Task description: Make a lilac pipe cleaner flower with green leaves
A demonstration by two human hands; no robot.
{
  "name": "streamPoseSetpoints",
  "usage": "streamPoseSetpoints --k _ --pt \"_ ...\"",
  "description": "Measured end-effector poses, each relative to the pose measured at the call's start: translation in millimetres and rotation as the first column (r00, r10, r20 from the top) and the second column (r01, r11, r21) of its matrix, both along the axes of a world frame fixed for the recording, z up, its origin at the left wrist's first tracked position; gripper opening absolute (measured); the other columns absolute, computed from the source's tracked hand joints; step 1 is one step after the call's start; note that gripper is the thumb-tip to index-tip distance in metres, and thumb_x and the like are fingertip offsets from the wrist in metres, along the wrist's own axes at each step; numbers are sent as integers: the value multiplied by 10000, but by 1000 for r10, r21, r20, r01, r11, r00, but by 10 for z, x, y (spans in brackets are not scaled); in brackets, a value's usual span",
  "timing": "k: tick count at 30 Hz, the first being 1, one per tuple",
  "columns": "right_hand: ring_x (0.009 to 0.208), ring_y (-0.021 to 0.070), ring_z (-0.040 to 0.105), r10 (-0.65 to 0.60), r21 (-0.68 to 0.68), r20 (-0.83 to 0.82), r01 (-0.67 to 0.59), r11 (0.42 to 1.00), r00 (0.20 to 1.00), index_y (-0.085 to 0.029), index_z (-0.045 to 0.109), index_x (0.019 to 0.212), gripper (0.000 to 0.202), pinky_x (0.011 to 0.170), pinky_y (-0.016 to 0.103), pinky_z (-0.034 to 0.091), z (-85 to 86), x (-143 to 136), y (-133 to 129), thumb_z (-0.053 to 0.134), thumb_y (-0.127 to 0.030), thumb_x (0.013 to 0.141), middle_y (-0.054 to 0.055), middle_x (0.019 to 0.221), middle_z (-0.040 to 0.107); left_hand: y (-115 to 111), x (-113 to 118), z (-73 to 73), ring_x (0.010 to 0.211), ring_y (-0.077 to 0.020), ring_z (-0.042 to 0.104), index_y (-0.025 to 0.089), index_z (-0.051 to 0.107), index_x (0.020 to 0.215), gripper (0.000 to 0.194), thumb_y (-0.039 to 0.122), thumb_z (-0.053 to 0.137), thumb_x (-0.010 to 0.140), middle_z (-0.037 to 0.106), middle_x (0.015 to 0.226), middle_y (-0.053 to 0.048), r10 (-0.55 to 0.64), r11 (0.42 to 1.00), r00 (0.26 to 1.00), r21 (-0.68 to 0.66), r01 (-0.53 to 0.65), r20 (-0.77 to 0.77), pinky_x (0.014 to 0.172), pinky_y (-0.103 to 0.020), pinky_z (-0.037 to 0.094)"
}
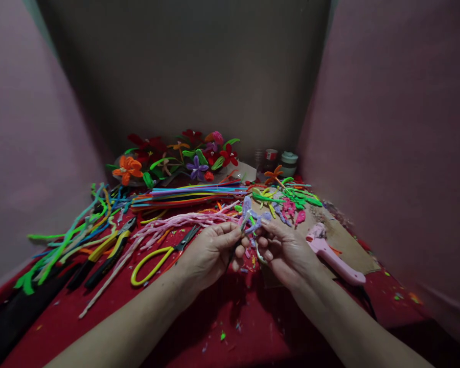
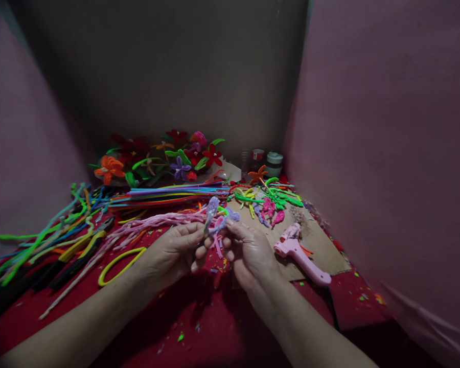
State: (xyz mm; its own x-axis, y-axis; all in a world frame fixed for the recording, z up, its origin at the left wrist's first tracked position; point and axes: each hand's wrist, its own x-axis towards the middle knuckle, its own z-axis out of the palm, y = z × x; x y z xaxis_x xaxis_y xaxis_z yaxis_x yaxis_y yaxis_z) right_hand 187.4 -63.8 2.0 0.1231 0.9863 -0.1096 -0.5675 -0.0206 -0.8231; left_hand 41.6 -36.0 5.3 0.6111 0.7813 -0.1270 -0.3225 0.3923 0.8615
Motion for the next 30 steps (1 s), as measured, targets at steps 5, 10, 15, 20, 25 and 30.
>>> streamPoseSetpoints --k 5,10,15,20,25,30 --pt "458 78 458 13 -102 -138 -27 994 990 -160 604 610 129 373 180 326 27 -3 -73 672 -237 687 11 588 575 13 -1 3 394 -50 464 107 576 694 203 272 690 726 560 566 -1 0 1000 999 6 0 -36 352 -146 388" --pt "577 179 569 -102 47 520 91 995 848 -182 649 784 333 450 287 427 -18 340 -227 572 -503 735 89 788 656 18 -17 17 385 -49 459 103 580 690 218 289 686 733 551 533 2 18 999 999 29 -16 -48 347 -141 385" --pt "868 287 574 -416 422 907 193 886 -68 -177 651 913 294 730 423 455 -291 1072 -441 549 -389 736 135 961 638 32 -26 21 394 -46 457 101 584 705 215 288 685 734 557 555 -4 25 999 1000 35 -25 -8 346 -138 381" --pt "780 291 580 -186 277 808 82 957 -558 -157 629 895 276 661 413 458 -598 1361 -502 458 -354 804 133 827 625 30 -18 41 424 -42 476 109 577 720 190 257 695 725 580 626 -12 49 998 999 28 -49 -5 358 -130 381" --pt "696 257 559 -257 360 805 96 928 -536 -166 627 881 249 589 368 433 -619 1265 -471 427 -289 798 121 768 590 21 -7 48 428 -40 473 108 584 734 175 247 690 728 574 636 -12 67 998 998 22 -67 -10 360 -131 380" --pt "677 225 566 -410 381 903 201 903 131 -210 655 922 273 625 353 455 -462 1229 -500 562 -401 750 69 743 613 69 -34 53 423 -43 461 106 596 737 177 256 689 728 568 632 -12 86 995 996 43 -86 11 354 -140 364"
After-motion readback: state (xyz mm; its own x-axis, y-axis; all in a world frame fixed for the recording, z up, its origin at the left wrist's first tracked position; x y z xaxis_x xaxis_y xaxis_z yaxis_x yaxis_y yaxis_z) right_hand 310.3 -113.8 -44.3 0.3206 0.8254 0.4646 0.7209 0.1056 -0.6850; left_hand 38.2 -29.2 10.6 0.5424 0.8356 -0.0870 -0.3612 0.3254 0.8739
